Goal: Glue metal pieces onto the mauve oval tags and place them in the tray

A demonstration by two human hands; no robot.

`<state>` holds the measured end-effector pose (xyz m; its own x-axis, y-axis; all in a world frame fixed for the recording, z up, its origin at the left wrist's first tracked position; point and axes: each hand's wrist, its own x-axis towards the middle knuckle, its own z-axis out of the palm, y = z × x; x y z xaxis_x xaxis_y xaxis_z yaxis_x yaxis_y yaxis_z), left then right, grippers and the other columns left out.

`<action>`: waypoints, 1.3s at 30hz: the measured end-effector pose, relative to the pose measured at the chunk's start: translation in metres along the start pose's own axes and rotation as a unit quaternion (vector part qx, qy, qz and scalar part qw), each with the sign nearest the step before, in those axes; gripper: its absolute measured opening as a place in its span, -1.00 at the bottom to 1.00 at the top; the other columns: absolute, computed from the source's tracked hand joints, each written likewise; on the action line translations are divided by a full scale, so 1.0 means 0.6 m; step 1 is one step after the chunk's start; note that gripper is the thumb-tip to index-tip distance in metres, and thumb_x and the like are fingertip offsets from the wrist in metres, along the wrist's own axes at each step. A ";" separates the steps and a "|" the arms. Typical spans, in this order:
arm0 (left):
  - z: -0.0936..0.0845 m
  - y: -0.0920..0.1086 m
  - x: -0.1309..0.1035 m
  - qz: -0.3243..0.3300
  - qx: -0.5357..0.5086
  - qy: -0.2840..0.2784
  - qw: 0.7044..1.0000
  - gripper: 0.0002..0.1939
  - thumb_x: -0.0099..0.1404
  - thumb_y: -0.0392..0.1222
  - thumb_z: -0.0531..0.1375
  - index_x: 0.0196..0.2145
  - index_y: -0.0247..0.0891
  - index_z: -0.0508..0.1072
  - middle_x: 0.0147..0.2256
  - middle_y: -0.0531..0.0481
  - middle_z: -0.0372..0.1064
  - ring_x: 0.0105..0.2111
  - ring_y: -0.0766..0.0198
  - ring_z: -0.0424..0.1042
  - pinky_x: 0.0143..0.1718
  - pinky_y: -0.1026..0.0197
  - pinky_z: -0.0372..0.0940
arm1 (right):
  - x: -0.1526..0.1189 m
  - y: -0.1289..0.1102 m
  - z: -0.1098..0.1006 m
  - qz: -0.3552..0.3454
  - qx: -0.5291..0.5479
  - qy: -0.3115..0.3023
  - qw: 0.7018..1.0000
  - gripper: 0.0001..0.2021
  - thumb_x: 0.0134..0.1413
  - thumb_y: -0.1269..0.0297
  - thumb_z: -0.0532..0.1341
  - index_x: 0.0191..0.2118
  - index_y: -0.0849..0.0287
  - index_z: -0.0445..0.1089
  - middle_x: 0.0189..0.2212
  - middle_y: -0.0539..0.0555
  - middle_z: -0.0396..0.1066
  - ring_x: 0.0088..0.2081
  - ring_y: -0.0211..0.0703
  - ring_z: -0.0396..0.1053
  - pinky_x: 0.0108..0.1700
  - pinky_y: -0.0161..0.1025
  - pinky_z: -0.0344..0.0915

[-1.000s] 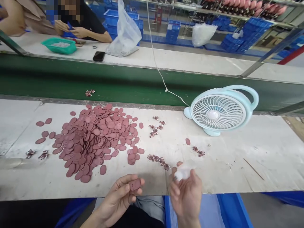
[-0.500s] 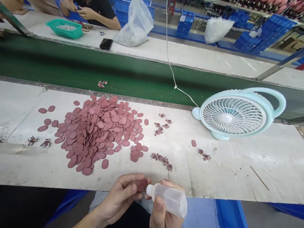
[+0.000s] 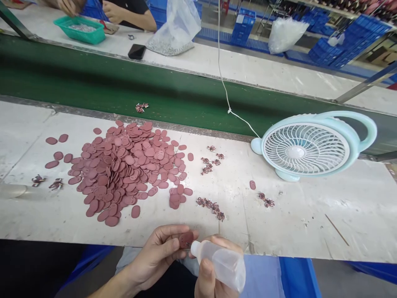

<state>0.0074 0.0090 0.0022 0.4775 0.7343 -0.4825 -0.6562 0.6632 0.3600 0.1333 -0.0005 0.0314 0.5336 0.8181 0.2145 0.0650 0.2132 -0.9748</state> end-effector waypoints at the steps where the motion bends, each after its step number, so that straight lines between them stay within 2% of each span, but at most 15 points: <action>1: 0.000 0.000 0.000 -0.001 0.000 0.001 1.000 -0.74 0.19 -0.18 0.40 -0.13 -0.19 0.64 -0.09 -0.18 0.62 -0.22 0.21 0.62 -0.20 0.31 0.40 | 0.001 0.001 -0.001 -0.007 -0.010 -0.009 1.000 -0.75 0.06 0.23 0.28 -0.11 0.08 0.41 -0.48 -0.04 0.51 -0.59 -0.10 0.45 -0.54 -0.17 0.37; 9: 0.002 0.000 -0.002 -0.002 -0.013 0.002 1.000 -0.76 0.21 -0.21 0.38 -0.13 -0.21 0.64 -0.08 -0.19 0.62 -0.13 0.18 0.59 -0.26 0.36 0.39 | 0.011 -0.012 0.004 0.025 0.047 0.013 0.998 -0.80 0.10 0.17 0.26 -0.15 0.07 0.42 -0.52 -0.01 0.48 -0.63 -0.08 0.41 -0.65 -0.19 0.33; 15: 0.007 0.002 0.000 -0.002 -0.013 0.001 1.000 -0.77 0.23 -0.21 0.37 -0.13 -0.19 0.64 -0.09 -0.16 0.62 -0.10 0.17 0.58 -0.26 0.35 0.39 | 0.002 -0.006 -0.011 0.060 0.020 -0.021 0.998 -0.79 0.12 0.16 0.25 -0.11 0.00 0.41 -0.46 0.01 0.50 -0.50 -0.01 0.47 -0.50 -0.11 0.39; 20: 0.005 0.000 -0.001 -0.009 -0.015 0.009 1.000 -0.76 0.22 -0.22 0.38 -0.12 -0.21 0.63 -0.09 -0.17 0.63 -0.10 0.16 0.59 -0.25 0.35 0.39 | 0.000 -0.001 -0.022 0.037 -0.004 -0.044 0.998 -0.75 0.09 0.15 0.28 -0.09 -0.01 0.40 -0.46 0.00 0.51 -0.49 0.01 0.48 -0.46 -0.08 0.40; 23: 0.003 0.003 -0.002 -0.005 -0.014 0.003 1.000 -0.76 0.24 -0.23 0.36 -0.11 -0.23 0.62 -0.07 -0.20 0.61 -0.11 0.15 0.60 -0.22 0.33 0.40 | 0.027 -0.004 -0.041 0.138 0.096 -0.070 0.983 -0.77 0.14 0.08 0.23 -0.11 0.00 0.39 -0.47 0.01 0.52 -0.56 -0.03 0.48 -0.54 -0.11 0.42; 26: 0.002 0.008 -0.003 0.004 -0.018 -0.001 1.000 -0.76 0.25 -0.25 0.35 -0.10 -0.24 0.62 -0.05 -0.20 0.60 -0.10 0.15 0.60 -0.18 0.31 0.40 | 0.078 0.011 -0.082 0.303 0.270 -0.041 0.913 -0.73 0.17 0.04 0.18 -0.12 0.08 0.39 -0.50 0.00 0.46 -0.57 -0.15 0.44 -0.61 -0.25 0.42; 28: 0.002 0.010 -0.003 0.006 -0.019 -0.005 1.000 -0.77 0.26 -0.25 0.35 -0.10 -0.25 0.62 -0.05 -0.20 0.60 -0.10 0.15 0.60 -0.16 0.31 0.40 | 0.115 0.040 -0.117 0.384 0.412 -0.026 0.826 -0.69 0.17 0.13 0.19 -0.03 0.16 0.34 -0.46 -0.02 0.42 -0.51 -0.26 0.44 -0.53 -0.37 0.45; 30: 0.000 0.011 -0.002 0.004 -0.017 -0.005 1.000 -0.77 0.26 -0.24 0.34 -0.11 -0.27 0.62 -0.05 -0.21 0.60 -0.11 0.15 0.60 -0.16 0.31 0.40 | 0.148 0.081 -0.149 0.431 0.546 -0.061 0.715 -0.66 0.17 0.31 0.20 0.05 0.20 0.25 -0.41 -0.03 0.39 -0.42 -0.32 0.46 -0.44 -0.45 0.47; 31: -0.001 0.011 -0.002 0.003 -0.014 -0.001 1.000 -0.77 0.26 -0.24 0.34 -0.11 -0.27 0.62 -0.05 -0.22 0.60 -0.11 0.15 0.60 -0.16 0.31 0.41 | 0.160 0.101 -0.161 0.441 0.588 -0.084 0.673 -0.66 0.17 0.38 0.19 0.06 0.21 0.22 -0.41 -0.04 0.38 -0.40 -0.33 0.47 -0.43 -0.47 0.47; 32: -0.002 0.011 -0.001 0.000 -0.012 0.005 1.000 -0.77 0.27 -0.24 0.34 -0.11 -0.28 0.62 -0.05 -0.22 0.60 -0.11 0.15 0.60 -0.17 0.31 0.41 | 0.170 0.118 -0.171 0.445 0.613 -0.102 0.645 -0.67 0.18 0.44 0.18 0.06 0.20 0.22 -0.43 -0.05 0.36 -0.40 -0.32 0.48 -0.45 -0.47 0.46; 33: -0.003 0.011 -0.001 -0.004 -0.009 0.013 1.000 -0.77 0.27 -0.24 0.33 -0.11 -0.28 0.62 -0.05 -0.22 0.60 -0.11 0.15 0.60 -0.17 0.31 0.41 | 0.175 0.131 -0.178 0.445 0.622 -0.114 0.634 -0.68 0.18 0.46 0.18 0.05 0.19 0.22 -0.44 -0.07 0.35 -0.41 -0.32 0.48 -0.48 -0.47 0.45; 36: -0.009 0.012 -0.001 -0.011 0.001 0.042 0.999 -0.77 0.28 -0.23 0.32 -0.10 -0.28 0.62 -0.05 -0.22 0.60 -0.12 0.17 0.60 -0.18 0.33 0.42 | 0.167 0.135 -0.182 0.429 0.624 -0.108 0.644 -0.65 0.18 0.36 0.25 0.07 0.15 0.25 -0.44 -0.08 0.34 -0.43 -0.33 0.46 -0.52 -0.48 0.41; 37: -0.011 0.013 -0.002 -0.013 0.005 0.051 0.999 -0.77 0.28 -0.23 0.32 -0.10 -0.28 0.61 -0.05 -0.23 0.60 -0.12 0.17 0.60 -0.19 0.33 0.42 | 0.157 0.127 -0.179 0.420 0.600 -0.097 0.674 -0.61 0.17 0.25 0.28 0.08 0.16 0.26 -0.43 -0.07 0.34 -0.45 -0.34 0.43 -0.54 -0.49 0.39; 38: -0.013 0.015 -0.002 -0.014 0.007 0.060 0.998 -0.76 0.28 -0.23 0.33 -0.09 -0.28 0.61 -0.05 -0.23 0.60 -0.12 0.17 0.60 -0.19 0.33 0.42 | 0.146 0.117 -0.174 0.404 0.533 -0.090 0.738 -0.58 0.16 0.10 0.29 0.07 0.17 0.30 -0.44 -0.07 0.33 -0.49 -0.35 0.38 -0.60 -0.50 0.34; 39: -0.014 0.016 -0.002 -0.014 0.009 0.067 0.998 -0.76 0.28 -0.22 0.33 -0.09 -0.28 0.61 -0.04 -0.23 0.59 -0.12 0.17 0.60 -0.19 0.32 0.43 | 0.133 0.106 -0.168 0.379 0.424 -0.083 0.818 -0.55 0.16 -0.03 0.26 0.03 0.17 0.34 -0.47 -0.08 0.30 -0.55 -0.36 0.31 -0.66 -0.50 0.26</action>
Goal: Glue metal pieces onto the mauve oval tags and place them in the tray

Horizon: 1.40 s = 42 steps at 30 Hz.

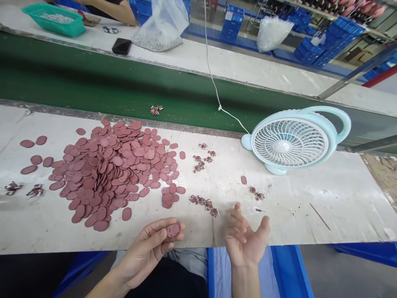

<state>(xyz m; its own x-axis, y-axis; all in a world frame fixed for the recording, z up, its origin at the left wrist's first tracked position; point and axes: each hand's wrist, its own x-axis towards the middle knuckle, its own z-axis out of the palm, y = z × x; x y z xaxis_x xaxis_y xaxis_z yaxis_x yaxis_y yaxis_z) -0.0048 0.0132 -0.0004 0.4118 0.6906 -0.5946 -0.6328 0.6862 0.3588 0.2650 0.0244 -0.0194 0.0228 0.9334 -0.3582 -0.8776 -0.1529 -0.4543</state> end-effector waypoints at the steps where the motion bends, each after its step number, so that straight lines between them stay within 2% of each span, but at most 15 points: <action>1: -0.001 0.002 0.000 0.000 0.002 0.005 1.000 -0.75 0.27 -0.22 0.33 -0.09 -0.29 0.61 -0.04 -0.23 0.59 -0.12 0.16 0.60 -0.19 0.32 0.43 | -0.011 0.009 0.009 -0.045 -0.143 0.046 0.988 -0.55 0.16 -0.09 0.23 -0.01 0.17 0.40 -0.50 -0.09 0.28 -0.59 -0.37 0.24 -0.70 -0.49 0.19; 4: -0.002 0.006 0.000 0.003 0.005 0.009 1.000 -0.74 0.27 -0.22 0.33 -0.07 -0.30 0.60 -0.03 -0.24 0.59 -0.12 0.16 0.59 -0.20 0.32 0.43 | -0.024 0.035 0.028 -0.121 -0.470 0.122 0.866 -0.70 0.13 0.07 0.32 -0.09 0.14 0.51 -0.46 -0.05 0.33 -0.54 -0.31 0.25 -0.60 -0.40 0.23; 6: 0.000 0.007 0.000 0.002 0.006 0.008 1.000 -0.74 0.27 -0.22 0.34 -0.08 -0.30 0.60 -0.04 -0.24 0.59 -0.13 0.17 0.59 -0.20 0.33 0.43 | -0.018 0.044 0.031 -0.131 -0.622 0.100 0.766 -0.67 0.11 0.19 0.35 0.00 0.10 0.51 -0.32 0.04 0.40 -0.37 -0.19 0.36 -0.38 -0.28 0.36; 8: 0.001 0.006 0.000 -0.003 0.006 0.008 1.000 -0.75 0.26 -0.22 0.34 -0.09 -0.29 0.61 -0.05 -0.24 0.60 -0.13 0.17 0.60 -0.20 0.33 0.43 | -0.009 0.045 0.030 -0.147 -0.766 0.068 0.623 -0.68 0.19 0.17 0.25 0.04 0.07 0.49 -0.23 0.09 0.41 -0.27 -0.10 0.39 -0.23 -0.14 0.39; 9: 0.002 0.006 -0.001 -0.005 0.008 0.007 1.000 -0.75 0.26 -0.22 0.34 -0.10 -0.29 0.61 -0.05 -0.24 0.60 -0.13 0.17 0.60 -0.20 0.33 0.43 | -0.006 0.043 0.030 -0.151 -0.807 0.058 0.569 -0.70 0.23 0.16 0.21 0.02 0.07 0.50 -0.22 0.10 0.41 -0.26 -0.08 0.40 -0.20 -0.10 0.39; 10: 0.002 0.005 -0.001 -0.006 0.009 0.006 1.000 -0.76 0.26 -0.22 0.34 -0.10 -0.29 0.61 -0.04 -0.23 0.59 -0.13 0.17 0.59 -0.20 0.33 0.42 | -0.006 0.039 0.030 -0.152 -0.822 0.059 0.545 -0.72 0.23 0.15 0.20 -0.03 0.09 0.52 -0.22 0.11 0.40 -0.27 -0.07 0.41 -0.22 -0.10 0.39; 11: 0.002 0.005 -0.002 -0.006 0.011 0.005 1.000 -0.76 0.26 -0.22 0.34 -0.10 -0.29 0.61 -0.04 -0.23 0.59 -0.13 0.17 0.59 -0.20 0.34 0.42 | -0.009 0.034 0.031 -0.149 -0.824 0.066 0.543 -0.75 0.22 0.13 0.20 -0.09 0.10 0.53 -0.23 0.11 0.40 -0.29 -0.09 0.41 -0.27 -0.13 0.39; 12: 0.001 0.004 -0.003 -0.004 0.013 0.004 1.000 -0.76 0.27 -0.22 0.34 -0.10 -0.29 0.61 -0.04 -0.23 0.59 -0.13 0.18 0.59 -0.20 0.33 0.42 | -0.014 0.029 0.035 -0.140 -0.815 0.078 0.557 -0.76 0.21 0.12 0.22 -0.14 0.11 0.53 -0.26 0.10 0.41 -0.33 -0.11 0.40 -0.33 -0.17 0.39; 15: 0.002 0.001 -0.004 0.007 0.020 0.000 1.000 -0.76 0.27 -0.23 0.33 -0.09 -0.28 0.61 -0.03 -0.23 0.59 -0.12 0.17 0.59 -0.19 0.32 0.41 | -0.044 0.023 0.055 -0.099 -0.731 0.100 0.668 -0.79 0.15 0.11 0.29 -0.20 0.13 0.51 -0.38 0.06 0.44 -0.42 -0.17 0.41 -0.47 -0.28 0.37; 18: 0.006 -0.004 -0.003 0.015 0.032 -0.015 0.999 -0.75 0.24 -0.24 0.35 -0.10 -0.26 0.61 -0.03 -0.22 0.59 -0.11 0.14 0.59 -0.18 0.29 0.41 | -0.075 0.041 0.084 -0.066 -0.606 0.057 0.791 -0.80 0.07 0.17 0.38 -0.23 0.14 0.49 -0.41 0.06 0.52 -0.45 -0.16 0.48 -0.44 -0.27 0.46; 20: 0.010 -0.008 -0.004 0.018 0.048 -0.021 0.998 -0.74 0.22 -0.22 0.37 -0.11 -0.23 0.62 -0.03 -0.20 0.60 -0.11 0.12 0.59 -0.18 0.27 0.41 | -0.087 0.062 0.102 -0.047 -0.536 0.020 0.843 -0.82 0.05 0.20 0.39 -0.23 0.13 0.50 -0.42 0.07 0.55 -0.46 -0.13 0.52 -0.43 -0.24 0.51; 22: 0.012 -0.012 -0.005 0.031 0.071 -0.017 0.997 -0.73 0.19 -0.20 0.39 -0.12 -0.22 0.62 -0.04 -0.19 0.60 -0.09 0.10 0.58 -0.18 0.25 0.42 | -0.091 0.083 0.113 -0.029 -0.493 0.004 0.870 -0.82 0.07 0.21 0.39 -0.20 0.12 0.52 -0.42 0.07 0.58 -0.47 -0.12 0.55 -0.42 -0.22 0.53; 27: 0.009 -0.015 -0.011 0.089 0.129 -0.015 0.988 -0.74 0.18 -0.25 0.39 -0.13 -0.19 0.64 -0.07 -0.15 0.62 -0.06 0.06 0.57 -0.04 0.11 0.43 | -0.082 0.103 0.127 -0.020 -0.484 0.006 0.875 -0.84 0.15 0.21 0.34 -0.17 0.10 0.54 -0.34 0.10 0.60 -0.39 -0.13 0.56 -0.36 -0.25 0.53; 32: 0.013 -0.011 -0.015 0.122 0.155 -0.015 0.980 -0.74 0.19 -0.30 0.38 -0.13 -0.18 0.65 0.00 -0.13 0.58 -0.06 0.05 0.58 0.00 0.10 0.44 | -0.080 0.102 0.140 -0.037 -0.543 -0.037 0.838 -0.91 0.15 0.30 0.32 -0.21 0.09 0.55 -0.30 0.08 0.54 -0.31 -0.15 0.52 -0.37 -0.30 0.50; 42: 0.013 -0.008 -0.012 0.113 0.153 -0.016 0.982 -0.74 0.17 -0.33 0.39 -0.15 -0.20 0.64 -0.05 -0.13 0.61 -0.10 0.07 0.60 -0.03 0.12 0.46 | -0.087 0.100 0.152 -0.050 -0.610 -0.038 0.790 -0.89 0.12 0.35 0.32 -0.22 0.12 0.58 -0.36 0.08 0.58 -0.42 -0.16 0.54 -0.42 -0.31 0.51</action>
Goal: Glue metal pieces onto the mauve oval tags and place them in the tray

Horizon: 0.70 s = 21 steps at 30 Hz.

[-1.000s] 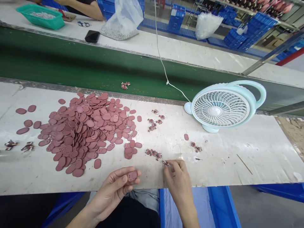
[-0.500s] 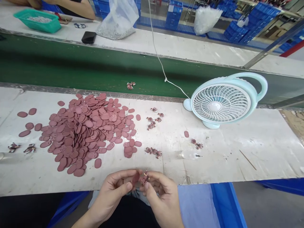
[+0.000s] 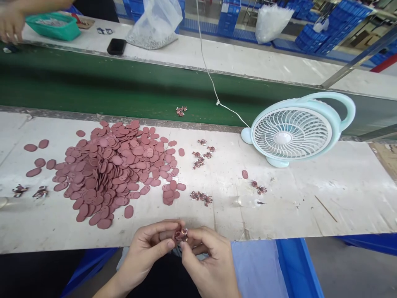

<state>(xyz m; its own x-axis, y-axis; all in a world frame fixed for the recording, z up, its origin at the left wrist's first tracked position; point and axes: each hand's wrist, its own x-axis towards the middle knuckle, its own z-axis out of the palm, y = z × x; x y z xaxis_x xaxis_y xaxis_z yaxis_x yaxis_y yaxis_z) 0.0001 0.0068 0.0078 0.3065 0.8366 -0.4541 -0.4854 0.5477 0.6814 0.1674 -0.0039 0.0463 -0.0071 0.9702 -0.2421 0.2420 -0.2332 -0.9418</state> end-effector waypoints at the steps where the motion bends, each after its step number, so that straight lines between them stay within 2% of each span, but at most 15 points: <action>1: 0.000 0.001 0.000 -0.002 0.002 -0.003 1.000 -0.74 0.17 -0.33 0.39 -0.15 -0.21 0.64 -0.06 -0.14 0.62 -0.10 0.07 0.60 -0.04 0.13 0.46 | 0.001 -0.001 0.000 -0.006 -0.007 0.001 1.000 -0.88 0.12 0.35 0.32 -0.22 0.12 0.58 -0.36 0.08 0.58 -0.42 -0.16 0.54 -0.42 -0.31 0.51; 4: 0.001 0.001 0.001 -0.002 -0.013 -0.007 1.000 -0.77 0.15 -0.34 0.40 -0.19 -0.20 0.62 -0.08 -0.11 0.63 -0.13 0.11 0.60 -0.08 0.15 0.47 | 0.002 -0.005 0.000 -0.024 -0.022 0.010 0.999 -0.87 0.10 0.38 0.32 -0.22 0.11 0.59 -0.35 0.07 0.58 -0.43 -0.18 0.54 -0.42 -0.33 0.52; 7: 0.001 -0.003 0.003 0.008 -0.026 0.002 1.000 -0.89 0.14 -0.35 0.40 -0.36 -0.22 0.58 -0.10 -0.07 0.63 -0.16 0.16 0.60 -0.10 0.19 0.45 | 0.004 -0.007 -0.002 -0.035 -0.037 0.007 0.999 -0.86 0.11 0.41 0.31 -0.22 0.09 0.57 -0.37 0.03 0.57 -0.45 -0.22 0.53 -0.40 -0.35 0.53; 10: -0.001 -0.010 0.006 0.015 -0.015 0.011 1.000 -0.92 0.16 -0.31 0.40 -0.46 -0.25 0.58 -0.16 -0.08 0.64 -0.14 0.15 0.58 -0.11 0.21 0.42 | 0.007 -0.008 -0.005 -0.050 -0.052 -0.013 0.997 -0.82 0.12 0.43 0.29 -0.18 0.06 0.57 -0.35 0.01 0.58 -0.42 -0.23 0.54 -0.37 -0.35 0.55; 15: -0.002 -0.023 0.007 0.034 -0.015 0.038 0.999 -0.91 0.17 -0.29 0.39 -0.49 -0.23 0.61 -0.28 -0.06 0.65 -0.02 0.08 0.53 -0.02 0.17 0.38 | 0.009 -0.009 -0.010 -0.055 -0.064 -0.024 0.996 -0.82 0.15 0.41 0.28 -0.16 0.06 0.57 -0.33 0.02 0.59 -0.42 -0.24 0.55 -0.36 -0.36 0.55; 21: 0.000 -0.026 0.005 0.035 -0.027 0.039 0.998 -0.91 0.18 -0.27 0.38 -0.48 -0.23 0.62 -0.25 -0.10 0.64 -0.04 0.07 0.53 -0.07 0.17 0.38 | 0.009 -0.008 -0.006 -0.030 -0.046 -0.025 0.998 -0.85 0.15 0.39 0.29 -0.18 0.08 0.57 -0.33 0.02 0.60 -0.40 -0.23 0.56 -0.33 -0.34 0.56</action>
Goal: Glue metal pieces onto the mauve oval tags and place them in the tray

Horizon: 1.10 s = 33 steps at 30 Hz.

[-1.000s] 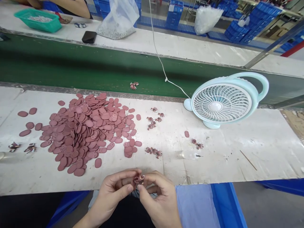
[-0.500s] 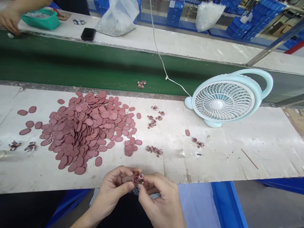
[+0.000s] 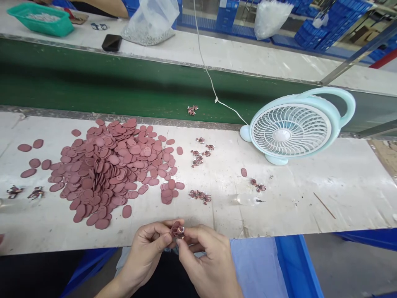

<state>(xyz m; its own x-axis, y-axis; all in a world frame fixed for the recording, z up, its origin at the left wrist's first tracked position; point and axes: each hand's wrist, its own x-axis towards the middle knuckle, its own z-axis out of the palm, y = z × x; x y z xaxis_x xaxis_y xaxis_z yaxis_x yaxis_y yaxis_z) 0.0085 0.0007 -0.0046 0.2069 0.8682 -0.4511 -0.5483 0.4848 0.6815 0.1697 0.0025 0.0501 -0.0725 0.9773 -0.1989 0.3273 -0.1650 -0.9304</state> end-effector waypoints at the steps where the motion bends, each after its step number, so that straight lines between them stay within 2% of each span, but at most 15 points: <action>1: 0.001 0.001 0.000 -0.002 -0.003 0.002 1.000 -0.91 0.18 -0.26 0.39 -0.48 -0.23 0.62 -0.24 -0.10 0.65 -0.04 0.07 0.54 -0.08 0.18 0.38 | 0.000 0.000 0.001 0.005 0.001 0.001 1.000 -0.86 0.14 0.38 0.30 -0.19 0.08 0.57 -0.33 0.02 0.60 -0.40 -0.22 0.57 -0.32 -0.33 0.56; 5: 0.004 0.003 0.001 -0.016 -0.026 -0.002 1.000 -0.86 0.15 -0.21 0.41 -0.53 -0.25 0.59 -0.29 -0.09 0.64 -0.04 0.09 0.53 -0.11 0.23 0.37 | -0.002 -0.003 0.005 0.030 0.014 0.003 0.999 -0.89 0.15 0.35 0.30 -0.21 0.10 0.57 -0.34 0.05 0.60 -0.39 -0.17 0.58 -0.34 -0.31 0.57; 7: 0.004 0.003 0.002 -0.036 -0.056 -0.008 0.998 -0.84 0.14 -0.19 0.43 -0.52 -0.26 0.58 -0.23 -0.09 0.64 -0.11 0.14 0.55 -0.19 0.27 0.38 | -0.002 -0.006 0.009 0.029 0.020 0.018 0.999 -0.86 0.13 0.33 0.30 -0.17 0.10 0.56 -0.32 0.06 0.60 -0.39 -0.16 0.57 -0.38 -0.32 0.56; 9: 0.003 0.003 0.004 -0.060 -0.090 -0.012 0.994 -0.87 0.12 -0.17 0.44 -0.44 -0.23 0.58 -0.15 -0.08 0.63 -0.19 0.20 0.57 -0.26 0.30 0.39 | -0.002 -0.011 0.013 0.018 0.020 0.029 0.999 -0.79 0.12 0.32 0.31 -0.10 0.08 0.55 -0.30 0.07 0.60 -0.38 -0.16 0.57 -0.41 -0.34 0.55; 12: 0.000 0.005 0.007 -0.076 -0.125 -0.017 0.989 -0.82 0.12 -0.16 0.44 -0.30 -0.19 0.59 -0.14 -0.08 0.63 -0.21 0.23 0.58 -0.25 0.30 0.40 | -0.004 -0.021 0.016 0.002 0.013 0.027 1.000 -0.73 0.13 0.31 0.29 -0.03 0.05 0.54 -0.30 0.07 0.60 -0.40 -0.20 0.56 -0.44 -0.37 0.53; 16: -0.009 0.016 0.010 -0.071 -0.139 -0.016 0.988 -0.78 0.11 -0.19 0.45 -0.27 -0.23 0.58 -0.12 -0.14 0.63 -0.19 0.21 0.59 -0.31 0.34 0.41 | -0.004 -0.033 -0.005 0.012 -0.001 0.019 1.000 -0.75 0.14 0.25 0.32 -0.05 0.06 0.54 -0.32 0.06 0.59 -0.43 -0.20 0.55 -0.44 -0.35 0.52; 18: -0.018 0.023 0.011 -0.069 -0.156 -0.007 0.985 -0.77 0.11 -0.20 0.45 -0.26 -0.23 0.58 -0.10 -0.17 0.62 -0.19 0.21 0.59 -0.36 0.38 0.41 | 0.018 -0.034 -0.025 0.013 -0.007 0.050 0.999 -0.79 0.18 0.18 0.29 -0.10 0.09 0.54 -0.39 0.05 0.57 -0.49 -0.20 0.53 -0.47 -0.32 0.51; 21: -0.031 0.033 0.014 -0.056 -0.182 0.006 0.982 -0.78 0.12 -0.19 0.44 -0.26 -0.23 0.59 -0.10 -0.18 0.62 -0.20 0.23 0.59 -0.40 0.40 0.41 | 0.112 -0.028 -0.050 -0.019 -0.095 0.156 0.983 -0.75 0.30 0.11 0.16 -0.17 0.15 0.51 -0.51 0.01 0.51 -0.54 -0.20 0.48 -0.44 -0.27 0.50; 23: -0.036 0.039 0.014 -0.048 -0.194 0.014 0.980 -0.77 0.11 -0.18 0.45 -0.26 -0.24 0.59 -0.11 -0.18 0.62 -0.21 0.23 0.60 -0.41 0.41 0.42 | 0.212 -0.025 -0.056 -0.047 -0.184 0.208 0.959 -0.72 0.33 0.12 0.12 -0.10 0.20 0.47 -0.32 0.12 0.56 -0.32 -0.11 0.55 -0.27 -0.20 0.54; 25: -0.036 0.047 0.012 -0.042 -0.199 0.024 0.979 -0.76 0.09 -0.17 0.46 -0.27 -0.24 0.59 -0.14 -0.16 0.63 -0.22 0.22 0.60 -0.42 0.41 0.43 | 0.324 -0.026 -0.056 -0.067 -0.221 0.230 0.945 -0.73 0.34 0.23 0.12 0.02 0.24 0.41 -0.04 0.22 0.50 -0.03 -0.04 0.49 -0.04 -0.12 0.49; 27: -0.036 0.055 0.008 -0.035 -0.202 0.031 0.978 -0.75 0.06 -0.18 0.48 -0.29 -0.24 0.60 -0.16 -0.16 0.64 -0.24 0.21 0.61 -0.45 0.43 0.42 | 0.428 -0.031 -0.056 -0.075 -0.266 0.235 0.932 -0.71 0.32 0.30 0.17 0.10 0.24 0.36 0.08 0.22 0.41 0.11 0.01 0.39 0.11 0.03 0.39; 29: -0.038 0.060 0.005 -0.029 -0.206 0.028 0.978 -0.74 0.02 -0.18 0.50 -0.31 -0.25 0.60 -0.19 -0.15 0.64 -0.26 0.20 0.63 -0.49 0.44 0.41 | 0.508 -0.039 -0.060 -0.072 -0.308 0.222 0.922 -0.67 0.29 0.25 0.22 0.13 0.18 0.35 0.14 0.19 0.35 0.12 0.05 0.36 0.12 0.12 0.35; 31: -0.047 0.063 0.004 -0.027 -0.212 0.023 0.977 -0.72 -0.03 -0.16 0.52 -0.34 -0.24 0.61 -0.22 -0.13 0.65 -0.27 0.19 0.63 -0.52 0.46 0.39 | 0.561 -0.046 -0.069 -0.063 -0.347 0.199 0.914 -0.65 0.28 0.21 0.24 0.13 0.15 0.35 0.16 0.18 0.32 0.10 0.05 0.37 0.10 0.13 0.36; 33: -0.060 0.063 0.006 -0.030 -0.218 0.024 0.975 -0.70 -0.08 -0.15 0.53 -0.37 -0.22 0.62 -0.23 -0.11 0.66 -0.28 0.19 0.64 -0.55 0.46 0.39 | 0.591 -0.052 -0.081 -0.049 -0.380 0.173 0.907 -0.65 0.29 0.20 0.24 0.13 0.15 0.34 0.16 0.17 0.33 0.08 0.04 0.38 0.08 0.11 0.38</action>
<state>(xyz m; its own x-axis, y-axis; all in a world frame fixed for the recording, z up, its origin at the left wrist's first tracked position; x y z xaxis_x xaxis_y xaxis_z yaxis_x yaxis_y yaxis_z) -0.0410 0.0185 -0.0011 0.2180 0.8284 -0.5160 -0.8309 0.4348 0.3471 0.1797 0.3605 0.0237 0.1204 0.9872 0.1043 0.9003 -0.0643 -0.4304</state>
